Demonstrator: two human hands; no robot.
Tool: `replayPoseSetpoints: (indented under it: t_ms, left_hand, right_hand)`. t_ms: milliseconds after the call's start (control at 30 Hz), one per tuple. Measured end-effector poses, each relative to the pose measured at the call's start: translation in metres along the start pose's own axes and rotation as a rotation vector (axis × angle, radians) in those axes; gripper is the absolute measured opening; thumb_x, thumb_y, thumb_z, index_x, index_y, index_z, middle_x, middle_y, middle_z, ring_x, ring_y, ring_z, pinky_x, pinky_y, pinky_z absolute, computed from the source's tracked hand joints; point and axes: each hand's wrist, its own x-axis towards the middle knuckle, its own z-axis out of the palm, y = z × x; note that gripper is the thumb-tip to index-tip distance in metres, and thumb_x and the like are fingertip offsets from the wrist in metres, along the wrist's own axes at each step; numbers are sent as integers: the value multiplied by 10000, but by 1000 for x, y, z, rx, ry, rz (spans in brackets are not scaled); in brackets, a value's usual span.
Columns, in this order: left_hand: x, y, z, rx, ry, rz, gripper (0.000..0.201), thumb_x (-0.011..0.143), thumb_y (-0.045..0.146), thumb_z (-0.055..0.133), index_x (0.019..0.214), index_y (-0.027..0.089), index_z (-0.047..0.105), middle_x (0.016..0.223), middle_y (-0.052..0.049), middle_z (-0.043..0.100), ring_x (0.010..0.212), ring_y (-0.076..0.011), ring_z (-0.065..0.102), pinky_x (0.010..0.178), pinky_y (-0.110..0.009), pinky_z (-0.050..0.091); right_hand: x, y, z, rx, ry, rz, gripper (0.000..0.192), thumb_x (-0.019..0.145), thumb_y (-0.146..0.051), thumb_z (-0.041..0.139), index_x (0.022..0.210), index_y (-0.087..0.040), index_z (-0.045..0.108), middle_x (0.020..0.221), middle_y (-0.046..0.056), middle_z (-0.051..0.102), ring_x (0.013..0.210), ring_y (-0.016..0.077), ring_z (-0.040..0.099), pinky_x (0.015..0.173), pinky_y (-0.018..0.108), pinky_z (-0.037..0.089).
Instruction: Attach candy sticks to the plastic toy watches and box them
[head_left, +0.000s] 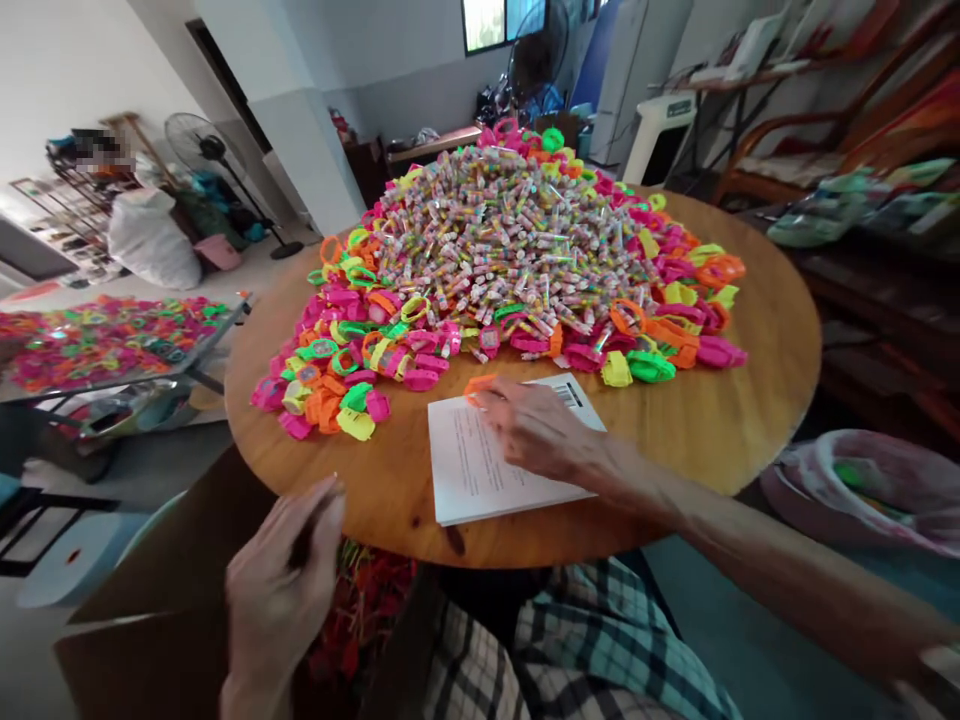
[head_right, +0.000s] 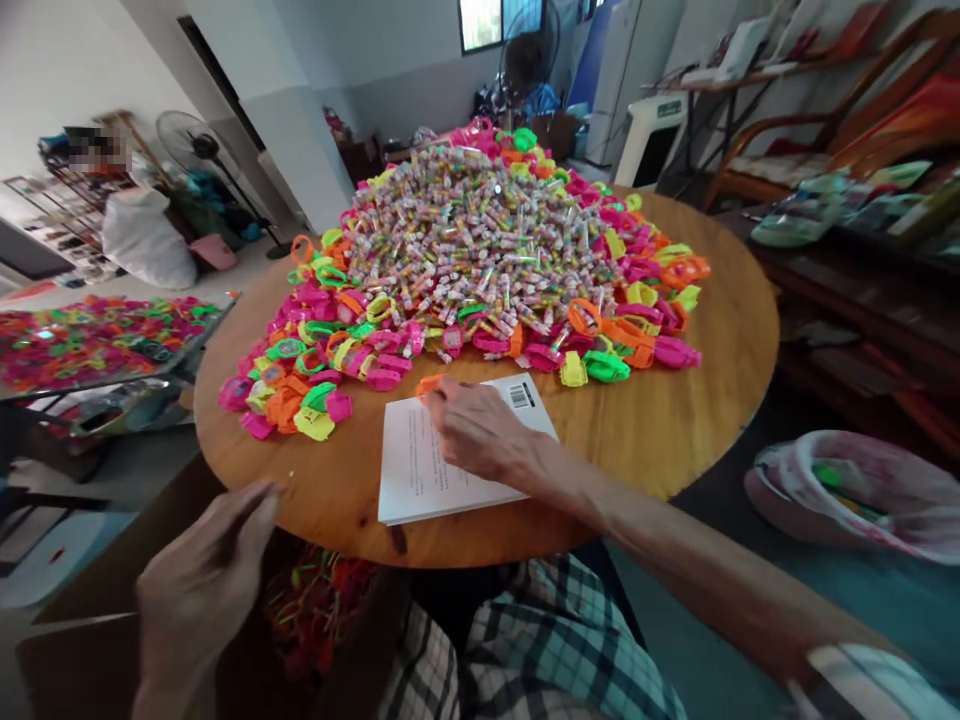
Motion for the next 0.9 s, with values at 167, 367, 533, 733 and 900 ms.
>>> replayPoseSetpoints:
  t_ms: [167, 367, 533, 733, 900]
  left_hand:
    - [90, 42, 84, -204, -240, 280, 315, 1037, 306, 484, 1200, 190, 728, 1245, -106, 757, 1155, -226, 705, 1034, -368, 550]
    - [124, 33, 134, -236, -420, 315, 319, 1015, 315, 461, 936, 165, 731, 919, -81, 779, 822, -194, 693, 792, -321, 552]
    - [112, 14, 145, -323, -309, 316, 275, 931, 261, 593, 1129, 145, 744, 1054, -123, 792, 895, -218, 736, 762, -319, 574]
    - [110, 9, 148, -334, -289, 365, 312, 943, 302, 635, 1185, 141, 749, 1105, -121, 788, 825, -192, 722, 727, -311, 586]
    - [107, 9, 146, -355, -301, 373, 308, 975, 269, 601, 1216, 150, 750, 1090, -114, 787, 858, -188, 725, 746, -312, 588]
  right_hand:
    - [39, -22, 16, -56, -84, -64, 281, 903, -83, 475, 1087, -81, 688, 1074, 182, 702, 796, 237, 650, 630, 344, 410]
    - [33, -4, 19, 37, 52, 4, 252, 978, -162, 461, 1009, -105, 705, 1032, 154, 702, 822, 206, 624, 718, 330, 424]
    - [49, 30, 16, -68, 30, 179, 276, 998, -163, 447, 1057, -125, 714, 955, 121, 744, 840, 207, 651, 692, 310, 392]
    - [86, 43, 24, -111, -31, 230, 252, 973, -201, 543, 1055, -99, 759, 1025, 196, 751, 909, 251, 675, 703, 302, 412]
    - [87, 39, 18, -128, -46, 237, 226, 945, -180, 584, 1046, -102, 770, 1005, 175, 754, 879, 224, 662, 690, 286, 378]
